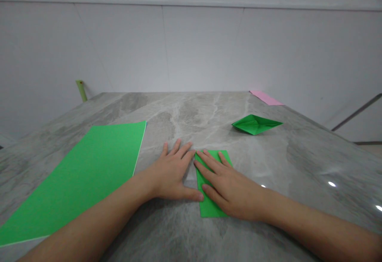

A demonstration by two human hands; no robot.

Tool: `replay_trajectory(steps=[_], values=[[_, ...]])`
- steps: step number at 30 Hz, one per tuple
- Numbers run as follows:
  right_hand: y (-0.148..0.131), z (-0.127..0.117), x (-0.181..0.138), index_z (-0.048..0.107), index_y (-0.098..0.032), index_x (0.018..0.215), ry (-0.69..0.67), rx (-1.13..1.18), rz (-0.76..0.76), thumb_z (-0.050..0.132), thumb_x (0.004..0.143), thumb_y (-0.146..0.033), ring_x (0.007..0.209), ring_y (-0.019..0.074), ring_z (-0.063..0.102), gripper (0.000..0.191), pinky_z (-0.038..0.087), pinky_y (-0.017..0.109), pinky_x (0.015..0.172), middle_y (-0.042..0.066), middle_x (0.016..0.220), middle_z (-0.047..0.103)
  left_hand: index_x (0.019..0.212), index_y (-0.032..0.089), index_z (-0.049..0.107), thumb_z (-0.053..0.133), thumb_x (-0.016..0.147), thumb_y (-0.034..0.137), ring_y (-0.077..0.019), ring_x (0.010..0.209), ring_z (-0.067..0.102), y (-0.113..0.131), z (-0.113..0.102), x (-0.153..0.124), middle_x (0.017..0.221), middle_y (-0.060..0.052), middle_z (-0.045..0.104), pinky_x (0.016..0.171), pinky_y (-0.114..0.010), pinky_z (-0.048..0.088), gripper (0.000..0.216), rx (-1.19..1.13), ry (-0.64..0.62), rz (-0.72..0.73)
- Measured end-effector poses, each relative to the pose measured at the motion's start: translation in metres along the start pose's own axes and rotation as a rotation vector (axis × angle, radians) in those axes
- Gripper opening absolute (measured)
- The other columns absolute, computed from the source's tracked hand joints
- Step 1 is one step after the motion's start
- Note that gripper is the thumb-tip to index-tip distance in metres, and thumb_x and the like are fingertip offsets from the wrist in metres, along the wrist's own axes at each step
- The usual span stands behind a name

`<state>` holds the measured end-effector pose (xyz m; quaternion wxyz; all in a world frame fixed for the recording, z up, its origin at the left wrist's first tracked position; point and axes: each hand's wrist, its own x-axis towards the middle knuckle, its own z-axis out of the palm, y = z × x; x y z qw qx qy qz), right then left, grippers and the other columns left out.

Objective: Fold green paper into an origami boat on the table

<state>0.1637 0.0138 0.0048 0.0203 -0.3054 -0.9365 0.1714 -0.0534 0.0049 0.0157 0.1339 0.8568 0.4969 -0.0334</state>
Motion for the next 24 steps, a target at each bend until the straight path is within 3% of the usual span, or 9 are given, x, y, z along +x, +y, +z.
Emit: replay_trajectory(steps=[5, 10, 24], values=[[-0.001, -0.0009, 0.0001, 0.03, -0.008, 0.153, -0.005, 0.012, 0.001, 0.037, 0.099, -0.032, 0.148, 0.0374, 0.009, 0.059, 0.015, 0.065, 0.116, 0.02, 0.161, 0.016, 0.155, 0.016, 0.02, 0.048, 0.072, 0.084, -0.0444, 0.147, 0.002, 0.0007, -0.0023, -0.0005, 0.162, -0.019, 0.011, 0.114, -0.068, 0.01, 0.111, -0.013, 0.002, 0.003], [-0.0005, -0.0003, 0.0002, 0.029, -0.01, 0.153, 0.017, 0.009, -0.012, 0.034, 0.1, -0.034, 0.148, 0.0363, 0.009, 0.058, 0.015, 0.065, 0.116, 0.019, 0.161, 0.017, 0.15, 0.019, 0.033, 0.039, 0.089, 0.069, -0.0432, 0.148, 0.007, -0.0019, 0.0016, 0.0017, 0.162, -0.016, 0.017, 0.113, -0.07, 0.011, 0.079, -0.044, 0.058, -0.02], [-0.0035, -0.0029, 0.002, 0.032, -0.007, 0.151, 0.04, -0.11, -0.064, 0.034, 0.098, -0.031, 0.147, 0.0385, 0.013, 0.058, 0.016, 0.067, 0.114, 0.02, 0.159, 0.024, 0.144, 0.019, 0.04, 0.046, 0.086, 0.064, -0.0465, 0.146, 0.011, 0.0067, -0.0008, 0.0044, 0.158, -0.017, 0.028, 0.11, -0.074, 0.013, 0.074, 0.036, 0.1, -0.04]])
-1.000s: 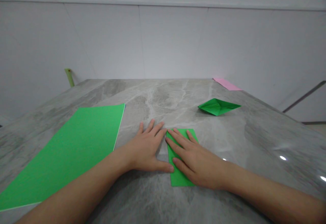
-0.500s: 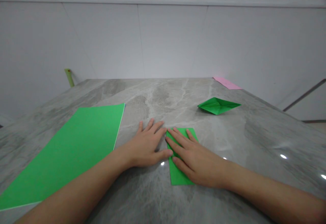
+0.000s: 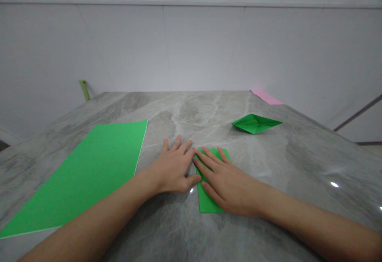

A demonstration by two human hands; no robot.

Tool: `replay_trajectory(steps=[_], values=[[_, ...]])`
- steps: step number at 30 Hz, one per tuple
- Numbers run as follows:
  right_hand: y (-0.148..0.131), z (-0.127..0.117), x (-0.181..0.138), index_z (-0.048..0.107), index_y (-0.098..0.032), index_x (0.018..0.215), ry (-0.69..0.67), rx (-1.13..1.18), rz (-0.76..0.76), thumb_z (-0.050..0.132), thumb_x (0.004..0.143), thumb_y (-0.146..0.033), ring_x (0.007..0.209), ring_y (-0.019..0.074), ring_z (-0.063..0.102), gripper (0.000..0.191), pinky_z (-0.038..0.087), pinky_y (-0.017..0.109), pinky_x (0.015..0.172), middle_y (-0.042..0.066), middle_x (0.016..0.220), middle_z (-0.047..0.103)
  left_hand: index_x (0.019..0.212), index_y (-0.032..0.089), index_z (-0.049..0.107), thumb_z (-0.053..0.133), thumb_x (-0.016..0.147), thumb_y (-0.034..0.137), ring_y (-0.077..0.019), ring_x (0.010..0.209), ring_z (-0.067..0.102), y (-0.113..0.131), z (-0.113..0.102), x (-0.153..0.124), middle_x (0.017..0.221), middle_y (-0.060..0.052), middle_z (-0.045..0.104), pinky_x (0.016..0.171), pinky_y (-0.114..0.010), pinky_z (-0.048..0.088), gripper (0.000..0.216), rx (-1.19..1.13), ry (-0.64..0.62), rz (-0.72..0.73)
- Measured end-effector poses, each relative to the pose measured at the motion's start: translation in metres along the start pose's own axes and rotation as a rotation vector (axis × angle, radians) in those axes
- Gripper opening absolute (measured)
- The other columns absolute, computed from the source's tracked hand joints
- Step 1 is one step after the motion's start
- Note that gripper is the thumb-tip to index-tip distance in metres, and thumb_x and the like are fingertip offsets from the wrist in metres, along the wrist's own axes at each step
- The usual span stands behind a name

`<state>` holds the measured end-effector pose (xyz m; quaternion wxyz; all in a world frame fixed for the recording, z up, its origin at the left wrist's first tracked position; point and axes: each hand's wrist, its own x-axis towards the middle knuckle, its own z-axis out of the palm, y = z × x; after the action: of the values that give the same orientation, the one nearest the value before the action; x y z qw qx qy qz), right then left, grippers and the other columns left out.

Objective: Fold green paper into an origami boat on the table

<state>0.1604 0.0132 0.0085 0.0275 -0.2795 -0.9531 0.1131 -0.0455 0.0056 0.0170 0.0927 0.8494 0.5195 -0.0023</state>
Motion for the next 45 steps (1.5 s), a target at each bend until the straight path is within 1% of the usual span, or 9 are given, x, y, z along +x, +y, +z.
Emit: replay_trajectory(steps=[6, 17, 24, 27, 31, 39, 41, 43, 45], values=[[-0.001, -0.002, 0.004, 0.036, -0.005, 0.149, -0.011, -0.039, -0.007, 0.036, 0.097, -0.032, 0.147, 0.0395, 0.017, 0.059, 0.015, 0.067, 0.114, 0.023, 0.157, 0.028, 0.141, 0.015, 0.042, 0.052, 0.083, 0.056, -0.0494, 0.145, 0.011, 0.003, -0.002, 0.005, 0.158, -0.019, 0.028, 0.106, -0.078, 0.014, 0.072, 0.018, -0.009, 0.003], [-0.019, -0.003, 0.009, 0.033, 0.005, 0.147, -0.003, 0.001, 0.093, 0.043, 0.091, -0.038, 0.145, 0.0452, 0.015, 0.071, 0.01, 0.07, 0.112, 0.03, 0.157, 0.022, 0.147, 0.024, 0.035, 0.053, 0.08, 0.055, -0.0515, 0.144, 0.009, 0.003, -0.003, 0.006, 0.164, -0.01, 0.01, 0.102, -0.081, 0.014, 0.077, -0.047, -0.108, -0.143], [-0.04, -0.006, 0.019, 0.028, -0.007, 0.152, -0.026, -0.01, 0.238, 0.051, 0.086, -0.058, 0.147, 0.0422, 0.015, 0.087, 0.009, 0.068, 0.114, 0.025, 0.159, 0.022, 0.141, 0.021, 0.045, 0.058, 0.086, 0.032, -0.0537, 0.137, 0.03, 0.022, -0.012, 0.015, 0.158, -0.017, 0.029, 0.095, -0.078, 0.033, 0.058, 0.065, -0.111, -0.286], [-0.04, -0.009, 0.02, 0.029, -0.012, 0.153, -0.038, -0.024, 0.274, 0.052, 0.084, -0.063, 0.147, 0.0401, 0.013, 0.089, 0.01, 0.066, 0.114, 0.02, 0.161, 0.019, 0.126, 0.017, 0.056, 0.06, 0.095, 0.033, -0.0253, 0.108, 0.061, 0.03, -0.018, 0.02, 0.128, -0.011, 0.058, 0.089, -0.046, 0.053, 0.036, 0.11, -0.091, -0.344], [-0.042, -0.009, 0.015, 0.03, -0.019, 0.153, -0.046, -0.029, 0.284, 0.048, 0.085, -0.068, 0.146, 0.0415, 0.017, 0.086, 0.013, 0.07, 0.111, 0.017, 0.161, 0.02, 0.125, 0.016, 0.057, 0.06, 0.094, 0.033, -0.0239, 0.104, 0.062, 0.038, -0.022, 0.015, 0.124, -0.01, 0.059, 0.087, -0.044, 0.054, 0.035, 0.11, -0.093, -0.412], [-0.037, -0.01, -0.009, 0.031, -0.012, 0.153, -0.076, -0.074, 0.276, 0.04, 0.084, -0.076, 0.145, 0.0458, 0.016, 0.095, 0.005, 0.074, 0.109, 0.02, 0.158, 0.027, 0.125, 0.016, 0.057, 0.06, 0.095, 0.033, -0.0238, 0.104, 0.062, 0.034, -0.019, 0.013, 0.124, -0.01, 0.059, 0.087, -0.044, 0.054, 0.035, 0.063, -0.109, -0.524], [-0.035, -0.012, -0.02, 0.031, -0.012, 0.153, -0.096, -0.087, 0.277, 0.037, 0.084, -0.077, 0.145, 0.0456, 0.016, 0.095, 0.004, 0.074, 0.109, 0.019, 0.158, 0.029, 0.132, 0.026, 0.055, 0.066, 0.088, 0.042, -0.0367, 0.125, 0.051, 0.033, -0.02, 0.016, 0.143, -0.012, 0.048, 0.099, -0.06, 0.043, 0.048, 0.058, -0.12, -0.53], [-0.035, -0.015, -0.03, 0.032, -0.012, 0.153, -0.121, -0.096, 0.274, 0.038, 0.083, -0.078, 0.146, 0.0457, 0.014, 0.096, 0.001, 0.073, 0.109, 0.019, 0.158, 0.029, 0.138, 0.038, 0.05, 0.074, 0.073, 0.053, -0.0544, 0.141, 0.017, 0.032, -0.021, 0.02, 0.161, -0.009, 0.024, 0.103, -0.08, 0.015, 0.071, 0.059, -0.144, -0.533], [-0.035, -0.018, -0.041, 0.031, -0.01, 0.153, -0.139, -0.099, 0.266, 0.039, 0.082, -0.079, 0.146, 0.046, 0.013, 0.099, -0.002, 0.073, 0.109, 0.021, 0.157, 0.029, 0.141, 0.04, 0.047, 0.075, 0.066, 0.055, -0.0573, 0.142, -0.001, 0.033, -0.023, 0.025, 0.164, -0.006, 0.012, 0.101, -0.084, 0.0, 0.082, 0.073, -0.174, -0.535]])
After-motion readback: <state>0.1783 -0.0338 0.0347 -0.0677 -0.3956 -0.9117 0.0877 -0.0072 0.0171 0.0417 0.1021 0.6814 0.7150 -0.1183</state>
